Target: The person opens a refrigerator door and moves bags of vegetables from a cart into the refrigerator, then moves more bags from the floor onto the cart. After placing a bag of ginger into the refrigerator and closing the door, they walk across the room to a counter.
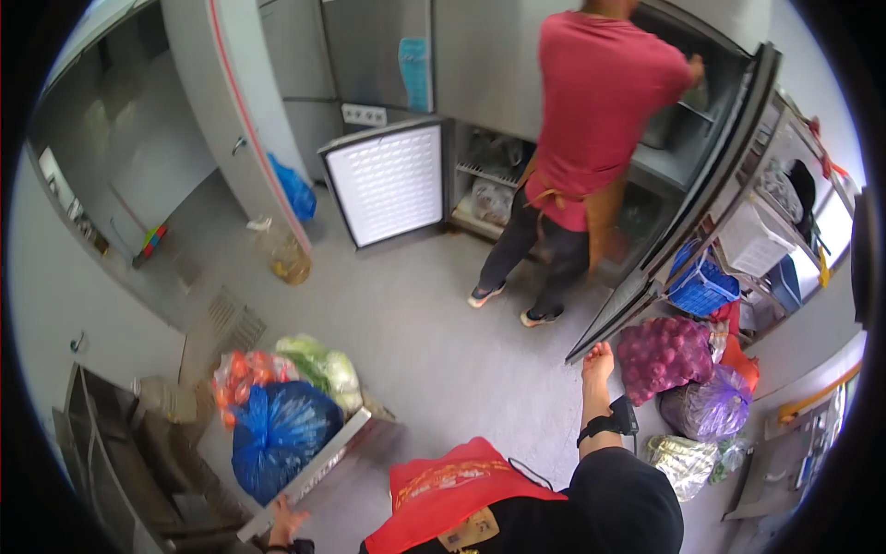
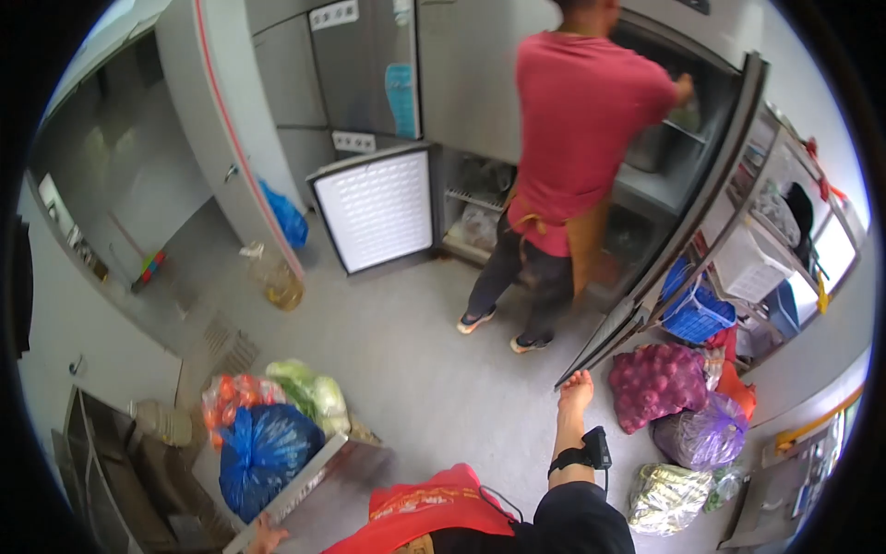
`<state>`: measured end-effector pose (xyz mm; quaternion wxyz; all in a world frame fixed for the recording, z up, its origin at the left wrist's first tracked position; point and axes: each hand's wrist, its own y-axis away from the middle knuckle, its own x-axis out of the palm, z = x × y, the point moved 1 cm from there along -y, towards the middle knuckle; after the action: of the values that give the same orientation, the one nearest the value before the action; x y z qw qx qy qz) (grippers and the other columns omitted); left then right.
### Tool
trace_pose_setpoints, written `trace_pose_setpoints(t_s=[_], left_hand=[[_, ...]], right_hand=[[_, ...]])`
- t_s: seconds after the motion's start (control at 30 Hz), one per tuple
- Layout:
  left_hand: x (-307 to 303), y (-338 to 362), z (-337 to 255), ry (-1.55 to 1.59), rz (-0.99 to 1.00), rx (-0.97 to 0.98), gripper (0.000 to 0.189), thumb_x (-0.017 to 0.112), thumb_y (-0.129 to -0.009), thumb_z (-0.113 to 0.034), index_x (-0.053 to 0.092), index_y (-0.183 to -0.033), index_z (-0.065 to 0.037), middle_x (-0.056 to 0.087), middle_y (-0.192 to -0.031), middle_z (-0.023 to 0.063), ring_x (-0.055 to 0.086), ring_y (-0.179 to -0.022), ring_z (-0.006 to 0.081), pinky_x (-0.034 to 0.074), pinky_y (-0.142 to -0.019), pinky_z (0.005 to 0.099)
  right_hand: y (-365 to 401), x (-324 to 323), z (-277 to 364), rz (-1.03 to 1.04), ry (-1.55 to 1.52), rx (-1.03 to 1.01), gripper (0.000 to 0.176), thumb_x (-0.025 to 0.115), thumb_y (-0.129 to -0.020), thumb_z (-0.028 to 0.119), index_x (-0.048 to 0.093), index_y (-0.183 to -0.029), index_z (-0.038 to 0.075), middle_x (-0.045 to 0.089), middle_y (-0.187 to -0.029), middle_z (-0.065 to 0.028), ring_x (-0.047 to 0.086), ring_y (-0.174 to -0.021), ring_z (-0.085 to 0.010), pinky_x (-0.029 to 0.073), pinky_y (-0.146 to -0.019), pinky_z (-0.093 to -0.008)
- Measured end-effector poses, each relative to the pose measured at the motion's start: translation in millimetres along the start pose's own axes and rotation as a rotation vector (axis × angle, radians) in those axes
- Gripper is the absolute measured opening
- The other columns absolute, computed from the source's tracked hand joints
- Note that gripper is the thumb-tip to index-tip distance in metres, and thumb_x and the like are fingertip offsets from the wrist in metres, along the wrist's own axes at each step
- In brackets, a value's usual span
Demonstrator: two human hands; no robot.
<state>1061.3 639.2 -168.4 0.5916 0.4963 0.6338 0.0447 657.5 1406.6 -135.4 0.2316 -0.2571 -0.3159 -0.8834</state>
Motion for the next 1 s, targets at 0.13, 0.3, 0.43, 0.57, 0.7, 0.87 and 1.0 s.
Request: trace_pose_setpoints(t_s=[0.13,0.3,0.43,0.57,0.7,0.87,1.0], left_hand=[[-9.1,21.9,-18.3,0.104,-0.007,0.081,0.097,0.074,-0.065,-0.030,0.019,-0.139,-0.002,0.019,-0.141,0.0278,0.020,-0.132,0.0401,0.028,-0.105,0.0418],[-12.4,37.1,-29.5,0.066,-0.061,0.054,0.087,0.070,-0.068,-0.031,0.025,-0.139,-0.009,0.013,-0.144,0.0270,0.019,-0.133,0.0402,0.024,-0.107,0.0404],[-15.3,48.9,-33.0,0.100,-0.097,0.031,0.087,0.069,-0.068,-0.029,0.024,-0.141,-0.012,0.008,-0.146,0.0250,0.016,-0.135,0.0373,0.024,-0.108,0.0394],[-13.6,49.6,-22.5,0.139,-0.094,0.074,0.087,0.069,-0.067,-0.027,0.025,-0.141,-0.014,0.006,-0.147,0.0221,0.014,-0.136,0.0352,0.023,-0.108,0.0386],[-20.8,62.5,-18.4,0.149,-0.118,0.118,0.083,0.066,-0.069,-0.026,0.026,-0.141,-0.014,0.006,-0.149,0.0163,0.016,-0.136,0.0323,0.024,-0.108,0.0379],[-23.3,61.1,12.6,0.261,-0.099,0.230,0.077,0.066,-0.070,-0.025,0.033,-0.137,-0.011,0.013,-0.147,0.0192,0.020,-0.134,0.0341,0.025,-0.107,0.0387],[-30.8,58.2,48.4,0.061,-0.400,0.061,0.071,0.064,-0.071,-0.021,0.036,-0.135,-0.012,0.021,-0.144,0.0201,0.026,-0.131,0.0347,0.027,-0.106,0.0395]], right_hand=[[-12.1,-15.4,-13.4,0.594,0.086,-0.014,0.007,0.054,-0.087,0.018,0.052,-0.084,0.012,0.054,-0.067,0.0025,0.050,-0.057,-0.0092,0.040,-0.048,-0.0227],[2.1,0.2,-85.7,0.320,0.248,0.324,0.008,0.052,-0.089,0.019,0.052,-0.089,0.011,0.055,-0.072,0.0023,0.050,-0.059,-0.0078,0.041,-0.049,-0.0211],[55.0,27.7,-150.6,0.447,0.520,0.480,0.013,0.053,-0.088,0.018,0.053,-0.098,0.010,0.057,-0.076,0.0008,0.051,-0.060,-0.0084,0.042,-0.050,-0.0209],[164.9,55.5,-220.6,0.697,0.933,0.598,0.025,0.053,-0.087,0.018,0.052,-0.111,0.010,0.059,-0.085,-0.0028,0.054,-0.067,-0.0102,0.044,-0.054,-0.0219],[310.0,74.9,-259.6,1.145,1.301,0.673,0.028,0.050,-0.088,0.017,0.053,-0.114,0.008,0.062,-0.094,-0.0067,0.059,-0.079,-0.0128,0.048,-0.064,-0.0243],[417.0,72.5,-309.4,1.454,1.391,0.711,0.026,0.048,-0.088,0.014,0.054,-0.112,0.006,0.062,-0.094,-0.0071,0.060,-0.081,-0.0132,0.050,-0.068,-0.0262],[461.6,67.3,-350.6,1.705,1.430,0.508,0.028,0.049,-0.088,0.015,0.055,-0.113,0.004,0.062,-0.101,-0.0099,0.060,-0.091,-0.0180,0.048,-0.080,-0.0296]])
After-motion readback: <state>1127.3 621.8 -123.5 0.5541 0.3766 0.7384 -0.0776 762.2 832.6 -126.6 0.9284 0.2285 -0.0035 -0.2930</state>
